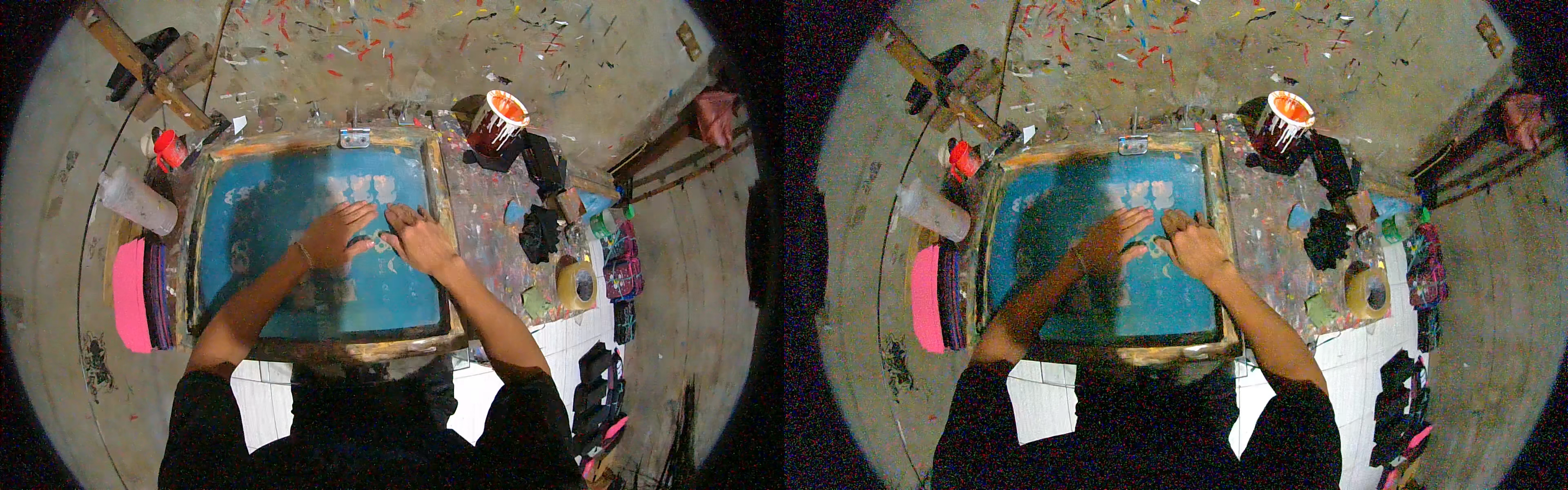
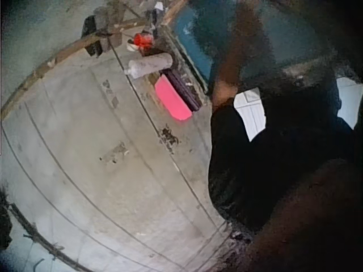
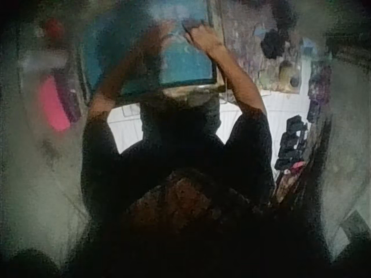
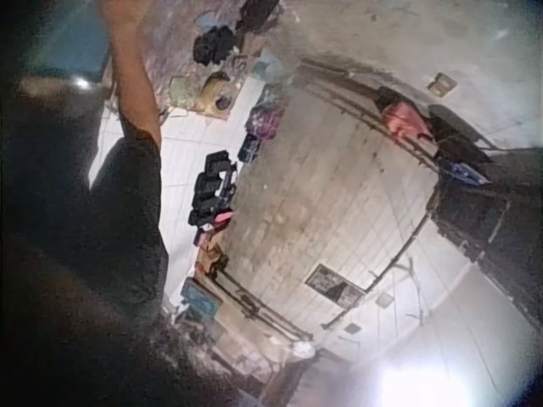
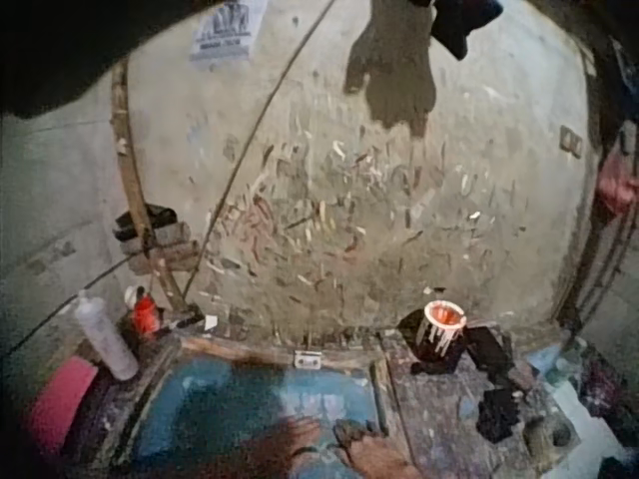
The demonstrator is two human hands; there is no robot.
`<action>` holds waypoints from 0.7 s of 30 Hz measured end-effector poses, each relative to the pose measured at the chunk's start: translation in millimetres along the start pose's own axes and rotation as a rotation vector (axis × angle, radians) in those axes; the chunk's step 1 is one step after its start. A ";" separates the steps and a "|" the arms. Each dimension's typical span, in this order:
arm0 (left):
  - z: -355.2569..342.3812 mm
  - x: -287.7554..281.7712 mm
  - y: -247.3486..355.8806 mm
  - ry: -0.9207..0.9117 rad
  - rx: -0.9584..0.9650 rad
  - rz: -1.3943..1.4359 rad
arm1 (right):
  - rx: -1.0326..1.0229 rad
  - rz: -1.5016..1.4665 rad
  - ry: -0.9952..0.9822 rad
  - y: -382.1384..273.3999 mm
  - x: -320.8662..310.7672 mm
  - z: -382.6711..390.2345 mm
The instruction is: The person secures a screen printing frame with clamps, wipes the mesh with a pink cloth, and applies masking tape along the frame edges. They repeatedly tear and press tape segments to seal the frame perimeter.
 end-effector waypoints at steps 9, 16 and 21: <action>-18.5 9.2 -10.2 0.103 -0.012 -0.041 | 0.236 -0.173 -0.171 0.4 10.9 9.0; -60.4 51.7 -31.6 -0.073 -0.236 -0.380 | 0.183 0.108 -0.013 20.8 16.0 5.4; -48.2 16.6 -13.6 0.109 -0.271 -0.434 | 0.275 -0.086 0.104 38.3 -69.2 45.9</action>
Point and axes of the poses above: each hand's wrist, its own z-axis away from the middle knuckle, its own x-axis out of the palm, y = z × x, the point moved 10 cm from there along -z, towards the middle knuckle, and after that the axes turned 12 degrees about -x, right-handed, at the moved point
